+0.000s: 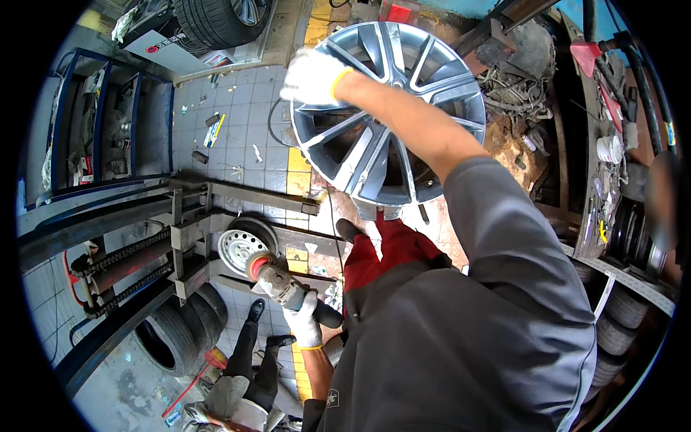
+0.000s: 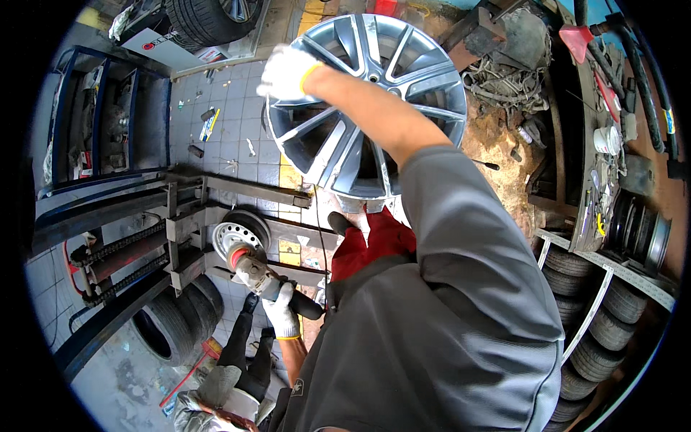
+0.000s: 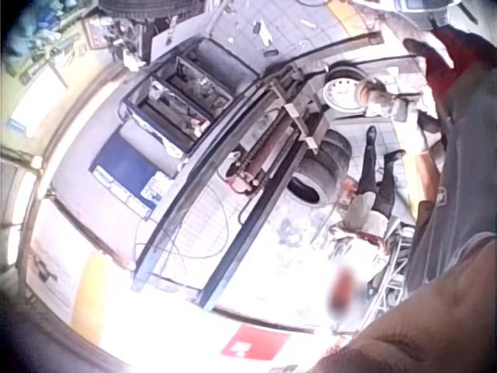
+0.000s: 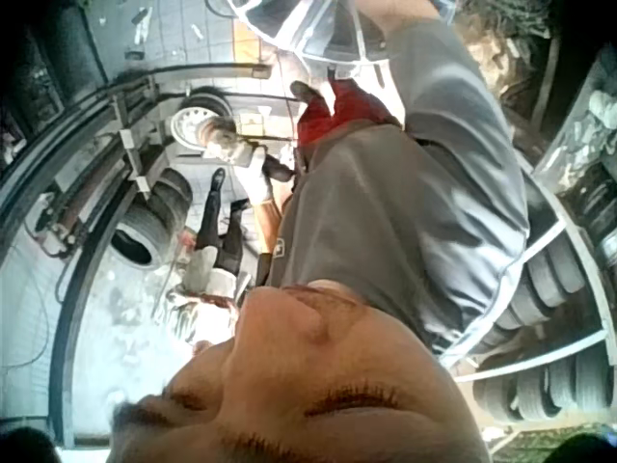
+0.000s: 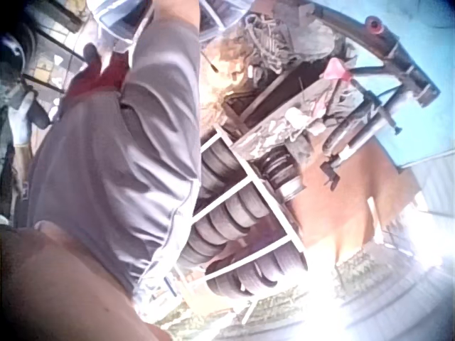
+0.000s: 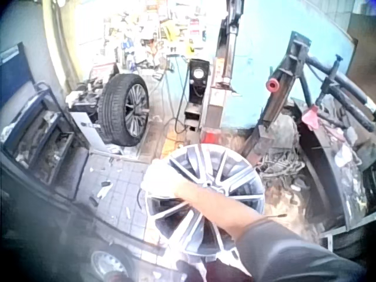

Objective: The person uses an angle grinder to polish the surface of a silver alloy car wheel mounted on a stand. They move the tool across the spokes and rim, then rotate the wheel to access different areas.

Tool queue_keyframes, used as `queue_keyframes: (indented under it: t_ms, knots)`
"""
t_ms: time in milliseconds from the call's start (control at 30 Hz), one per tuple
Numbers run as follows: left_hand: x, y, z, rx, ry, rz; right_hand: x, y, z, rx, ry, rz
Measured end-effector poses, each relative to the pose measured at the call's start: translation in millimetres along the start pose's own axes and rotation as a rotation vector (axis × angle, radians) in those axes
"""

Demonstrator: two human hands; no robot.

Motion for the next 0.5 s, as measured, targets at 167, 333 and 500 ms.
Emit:
queue_keyframes:
  t_ms: [167, 333, 500]
  knots:
    - [-16.2, -11.3, -13.6, -0.034, -0.036, -0.056, -21.0, -108.4, -14.8, 0.094, 0.287, -0.512]
    - [-24.6, 1.0, -17.3, -0.059, -0.072, -0.031, -105.5, -176.0, -28.7, 0.261, 0.24, -0.779]
    - [-25.8, 3.2, -28.1, -0.09, -0.1, -0.023, -141.7, -169.6, -3.1, 0.428, 0.193, -1.082]
Point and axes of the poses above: each hand's wrist, its own x-axis towards the middle knuckle, its own z-axis out of the back of the hand, y = z × x, the point moved 3 cm from there along x, towards the middle knuckle, and after that the axes turned 3 degrees about -y, right-handed, at the moved point
